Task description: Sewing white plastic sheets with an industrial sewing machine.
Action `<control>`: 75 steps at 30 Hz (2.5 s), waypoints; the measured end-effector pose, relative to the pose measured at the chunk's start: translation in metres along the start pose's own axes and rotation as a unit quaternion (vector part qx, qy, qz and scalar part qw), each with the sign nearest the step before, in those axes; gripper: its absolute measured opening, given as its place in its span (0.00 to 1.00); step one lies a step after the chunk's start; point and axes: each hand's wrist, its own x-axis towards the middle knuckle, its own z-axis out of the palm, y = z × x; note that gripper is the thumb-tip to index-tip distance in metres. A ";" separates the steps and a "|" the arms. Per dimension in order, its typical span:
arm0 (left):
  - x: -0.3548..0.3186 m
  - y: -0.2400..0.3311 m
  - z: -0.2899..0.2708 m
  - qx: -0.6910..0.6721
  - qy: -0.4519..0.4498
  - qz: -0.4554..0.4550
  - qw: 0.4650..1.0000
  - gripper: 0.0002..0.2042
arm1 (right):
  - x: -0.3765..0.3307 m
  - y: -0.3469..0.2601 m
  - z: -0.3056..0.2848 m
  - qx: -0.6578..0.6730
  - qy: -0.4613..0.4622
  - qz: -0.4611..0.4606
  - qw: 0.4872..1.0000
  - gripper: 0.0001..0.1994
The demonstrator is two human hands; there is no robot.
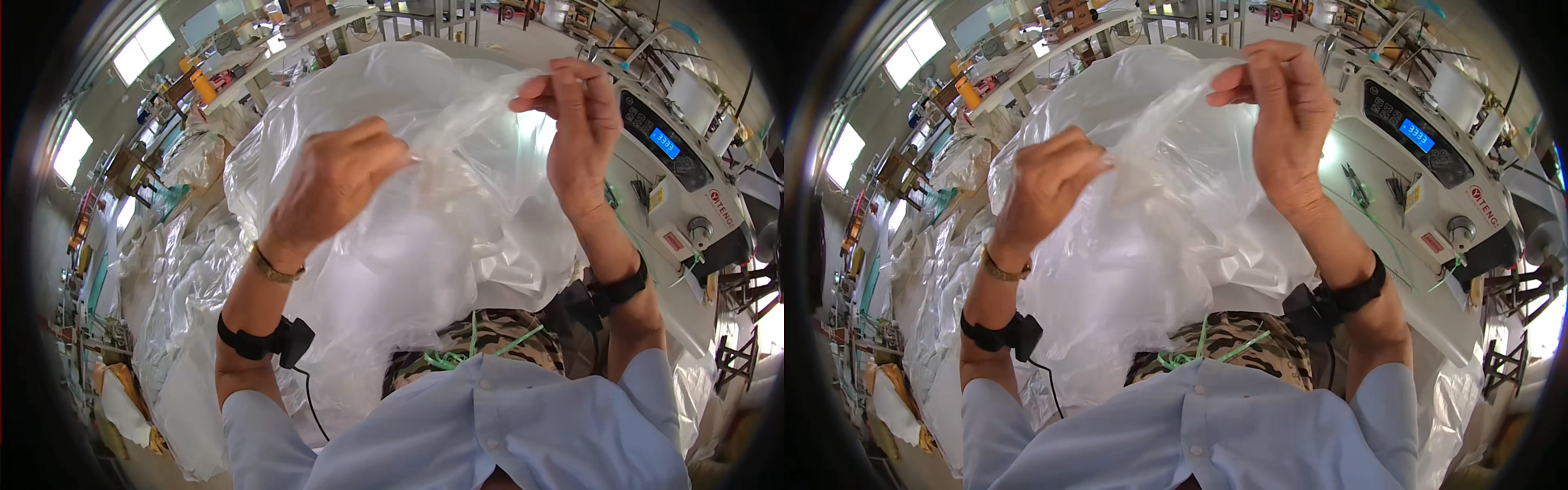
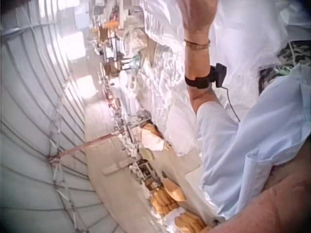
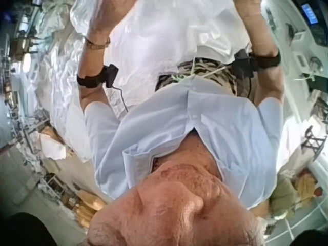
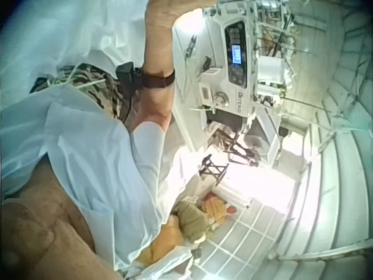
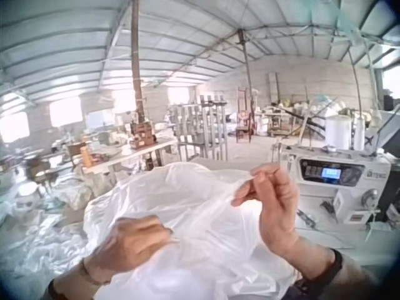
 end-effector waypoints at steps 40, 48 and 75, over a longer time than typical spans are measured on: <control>0.108 -0.014 -0.078 0.015 0.136 -0.077 0.988 0.07 | 0.038 -0.051 -0.018 -0.375 -0.041 -0.276 0.884 0.06; 0.040 0.066 -0.019 -0.059 0.182 -0.025 0.981 0.12 | 0.048 -0.039 -0.017 -0.396 -0.053 -0.278 0.874 0.04; -0.098 0.043 -0.103 -0.329 0.120 -0.369 0.861 0.36 | 0.036 0.044 -0.013 -0.494 -0.119 -0.179 0.842 0.08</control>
